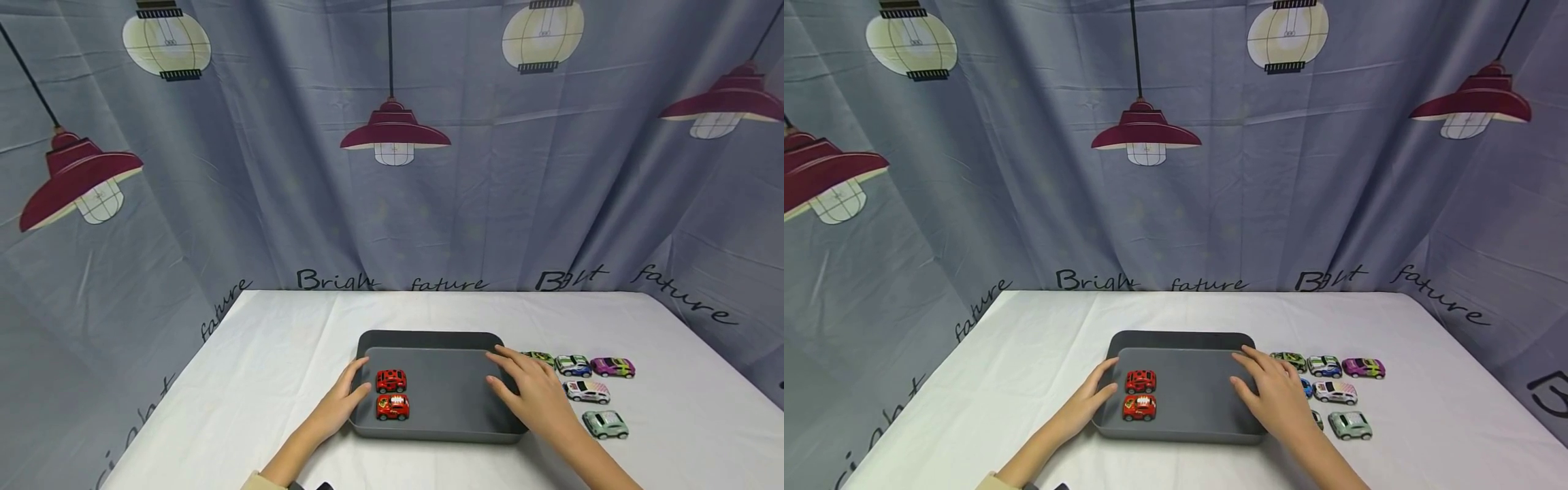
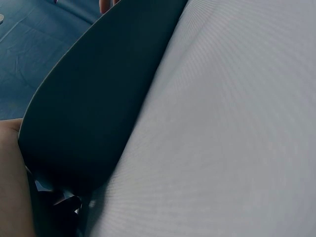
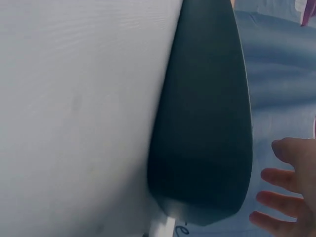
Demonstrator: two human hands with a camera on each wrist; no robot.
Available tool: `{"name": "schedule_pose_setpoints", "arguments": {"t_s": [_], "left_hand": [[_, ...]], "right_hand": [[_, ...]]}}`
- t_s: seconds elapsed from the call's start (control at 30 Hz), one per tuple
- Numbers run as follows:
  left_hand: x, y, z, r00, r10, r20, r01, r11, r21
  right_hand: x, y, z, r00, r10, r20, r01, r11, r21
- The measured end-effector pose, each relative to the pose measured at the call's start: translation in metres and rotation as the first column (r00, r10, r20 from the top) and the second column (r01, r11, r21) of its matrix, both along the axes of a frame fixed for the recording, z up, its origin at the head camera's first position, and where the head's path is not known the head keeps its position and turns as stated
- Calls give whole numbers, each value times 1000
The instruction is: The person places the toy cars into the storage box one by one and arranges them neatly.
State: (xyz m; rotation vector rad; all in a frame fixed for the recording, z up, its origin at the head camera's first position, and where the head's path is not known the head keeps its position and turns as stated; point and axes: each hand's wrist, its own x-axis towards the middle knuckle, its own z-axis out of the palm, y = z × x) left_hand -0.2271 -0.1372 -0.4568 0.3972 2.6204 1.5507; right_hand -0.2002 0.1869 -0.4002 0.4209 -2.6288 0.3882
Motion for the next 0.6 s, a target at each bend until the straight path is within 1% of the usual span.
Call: {"name": "schedule_pose_setpoints", "arguments": {"t_s": [0.33, 0.6], "left_hand": [[-1, 0, -1, 1000, 2, -2, -2, 1000, 3], [1, 1, 1, 1000, -3, -1, 3, 1000, 24]], "right_hand": [[4, 19, -1, 999, -22, -42, 21, 1000, -14], [6, 36, -2, 998, -36, -44, 34, 999, -34]]}}
